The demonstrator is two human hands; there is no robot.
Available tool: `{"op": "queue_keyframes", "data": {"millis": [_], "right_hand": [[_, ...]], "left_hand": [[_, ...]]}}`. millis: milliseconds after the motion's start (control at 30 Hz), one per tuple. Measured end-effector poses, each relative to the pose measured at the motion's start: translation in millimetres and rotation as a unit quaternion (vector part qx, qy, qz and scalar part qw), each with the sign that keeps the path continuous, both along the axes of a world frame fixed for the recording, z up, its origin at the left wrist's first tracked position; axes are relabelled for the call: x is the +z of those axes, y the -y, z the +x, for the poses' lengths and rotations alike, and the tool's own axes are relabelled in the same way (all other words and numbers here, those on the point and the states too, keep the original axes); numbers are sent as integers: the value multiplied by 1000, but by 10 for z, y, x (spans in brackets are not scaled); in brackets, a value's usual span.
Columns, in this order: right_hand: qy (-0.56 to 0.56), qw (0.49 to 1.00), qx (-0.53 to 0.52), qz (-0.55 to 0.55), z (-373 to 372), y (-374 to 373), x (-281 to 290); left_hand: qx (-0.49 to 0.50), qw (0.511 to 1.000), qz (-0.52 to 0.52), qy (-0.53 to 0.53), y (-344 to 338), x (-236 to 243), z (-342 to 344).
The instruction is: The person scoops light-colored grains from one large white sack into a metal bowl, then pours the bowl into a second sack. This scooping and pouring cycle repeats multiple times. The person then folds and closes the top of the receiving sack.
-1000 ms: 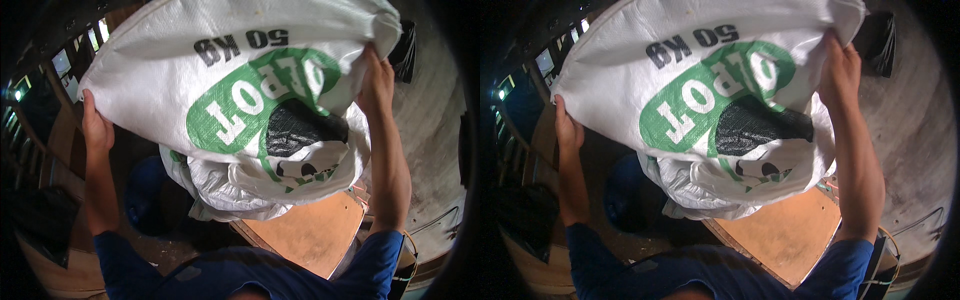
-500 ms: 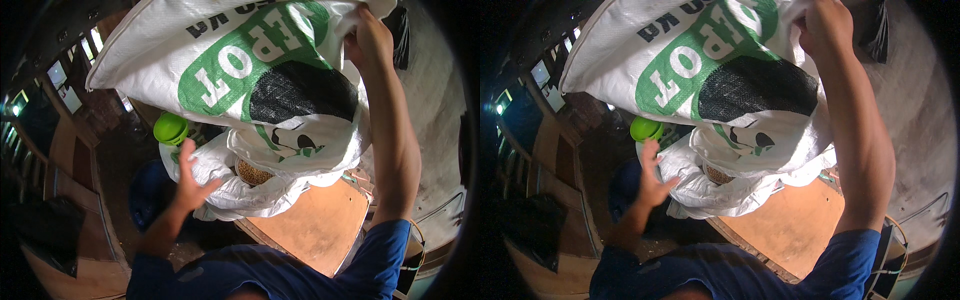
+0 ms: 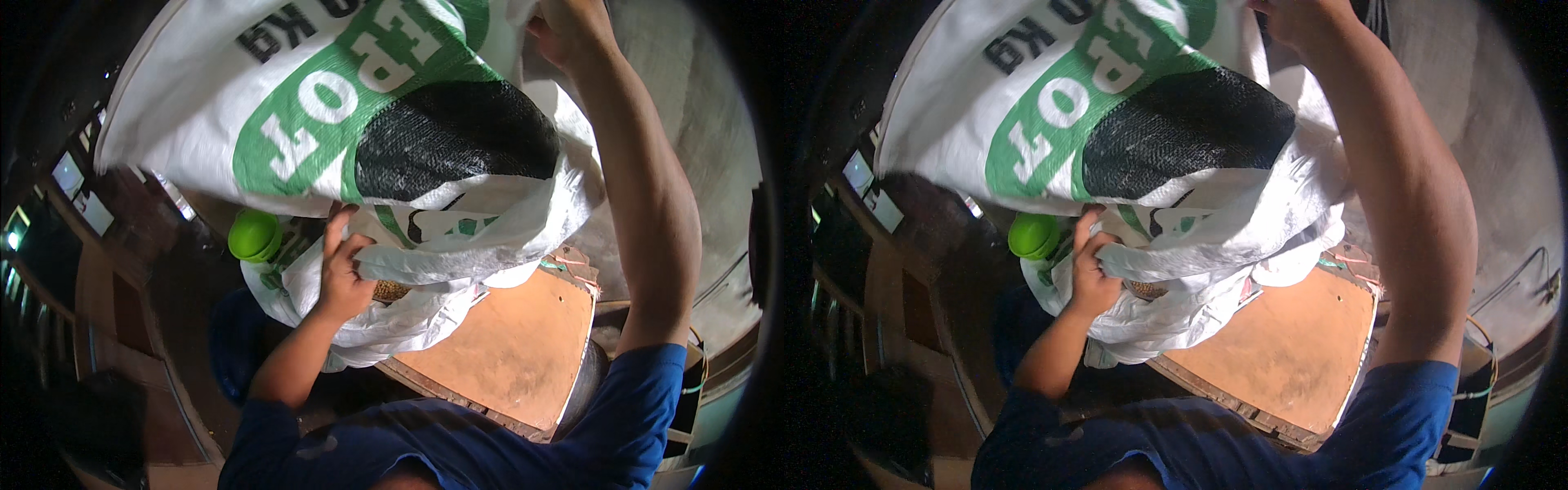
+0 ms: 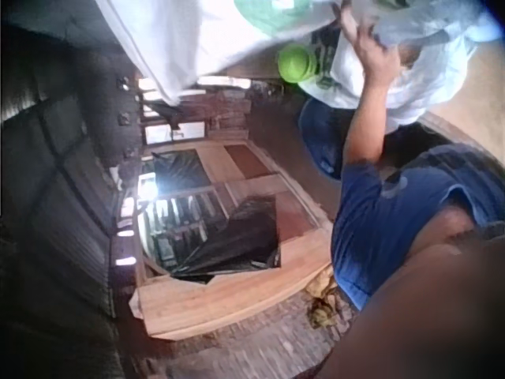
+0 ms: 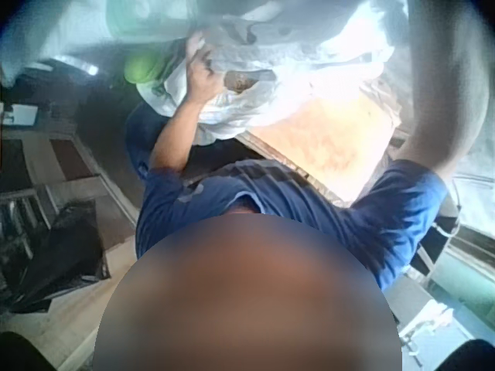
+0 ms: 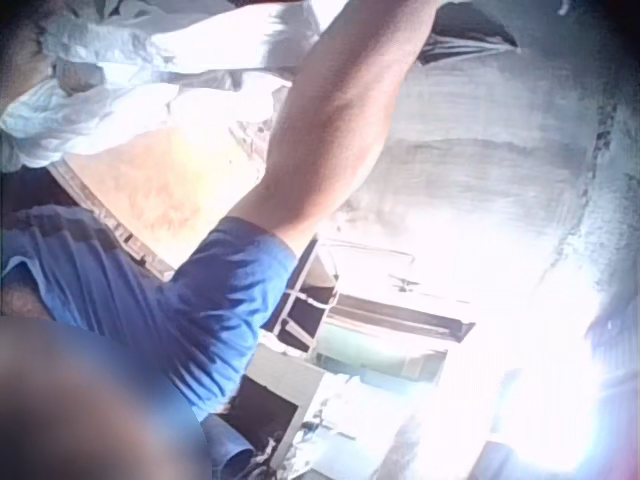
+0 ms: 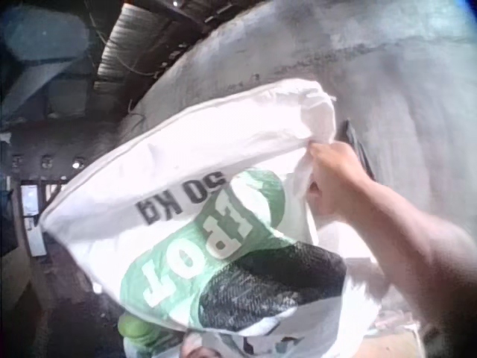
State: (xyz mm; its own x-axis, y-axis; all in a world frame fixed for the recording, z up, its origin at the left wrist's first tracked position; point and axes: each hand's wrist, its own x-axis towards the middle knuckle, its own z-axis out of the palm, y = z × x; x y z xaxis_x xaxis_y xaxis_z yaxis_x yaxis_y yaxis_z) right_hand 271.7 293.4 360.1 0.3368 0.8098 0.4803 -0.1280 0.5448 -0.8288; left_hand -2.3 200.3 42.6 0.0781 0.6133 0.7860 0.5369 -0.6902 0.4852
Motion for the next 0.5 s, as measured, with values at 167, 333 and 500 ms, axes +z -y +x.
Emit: {"op": "queue_keyframes", "data": {"millis": [167, 333, 500], "right_hand": [[107, 993, -37, -23, 1193, -663, -383], [85, 985, -51, -144, 2101, -434, -979], [39, 971, -29, -234, 2791, 291, -1726]], "left_hand": [[-96, 987, -83, 95, 134, 555, 10], [-126, 990, -22, 54, 41, 1043, 204], [-206, 943, -156, 208, -121, 1442, 559]]}}
